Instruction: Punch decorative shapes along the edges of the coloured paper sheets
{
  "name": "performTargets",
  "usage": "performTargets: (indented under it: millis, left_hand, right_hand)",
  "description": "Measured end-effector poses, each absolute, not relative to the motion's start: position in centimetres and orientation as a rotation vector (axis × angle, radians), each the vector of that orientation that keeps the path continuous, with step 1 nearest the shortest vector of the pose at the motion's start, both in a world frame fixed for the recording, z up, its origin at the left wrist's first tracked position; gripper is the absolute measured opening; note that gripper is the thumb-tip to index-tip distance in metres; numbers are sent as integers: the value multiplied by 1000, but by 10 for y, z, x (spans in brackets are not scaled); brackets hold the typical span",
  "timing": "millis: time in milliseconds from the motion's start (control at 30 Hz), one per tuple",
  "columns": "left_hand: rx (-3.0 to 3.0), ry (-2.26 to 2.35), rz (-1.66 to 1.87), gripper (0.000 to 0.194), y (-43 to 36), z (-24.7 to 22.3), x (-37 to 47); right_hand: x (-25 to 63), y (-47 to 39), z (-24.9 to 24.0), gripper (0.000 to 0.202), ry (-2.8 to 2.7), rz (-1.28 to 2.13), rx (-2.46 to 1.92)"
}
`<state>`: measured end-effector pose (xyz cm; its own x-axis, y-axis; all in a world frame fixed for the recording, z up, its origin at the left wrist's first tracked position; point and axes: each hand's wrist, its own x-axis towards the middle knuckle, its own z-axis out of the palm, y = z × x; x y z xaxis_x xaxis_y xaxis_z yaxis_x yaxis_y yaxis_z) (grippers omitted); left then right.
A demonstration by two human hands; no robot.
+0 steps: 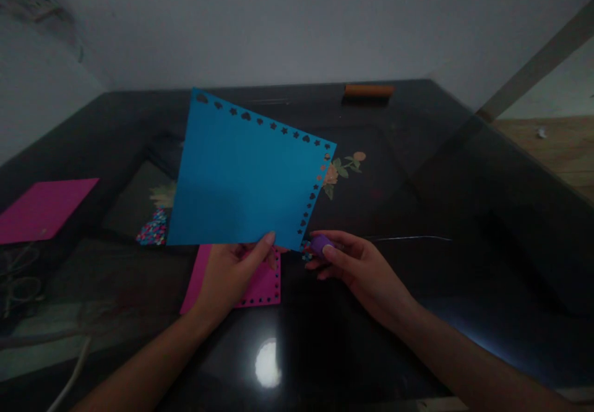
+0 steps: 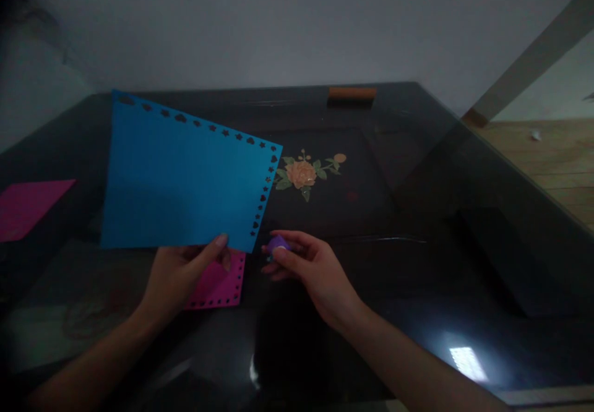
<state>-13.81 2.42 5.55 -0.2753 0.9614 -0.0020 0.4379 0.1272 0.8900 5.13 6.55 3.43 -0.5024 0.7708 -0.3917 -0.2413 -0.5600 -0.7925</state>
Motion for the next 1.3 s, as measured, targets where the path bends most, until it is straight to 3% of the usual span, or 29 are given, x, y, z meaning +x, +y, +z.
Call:
performTargets:
  millis: [1300]
  left_hand:
    - [1516, 1716, 995, 28, 19, 36, -131]
  right_hand:
    - [47, 59, 34, 29, -1129, 2025, -1014]
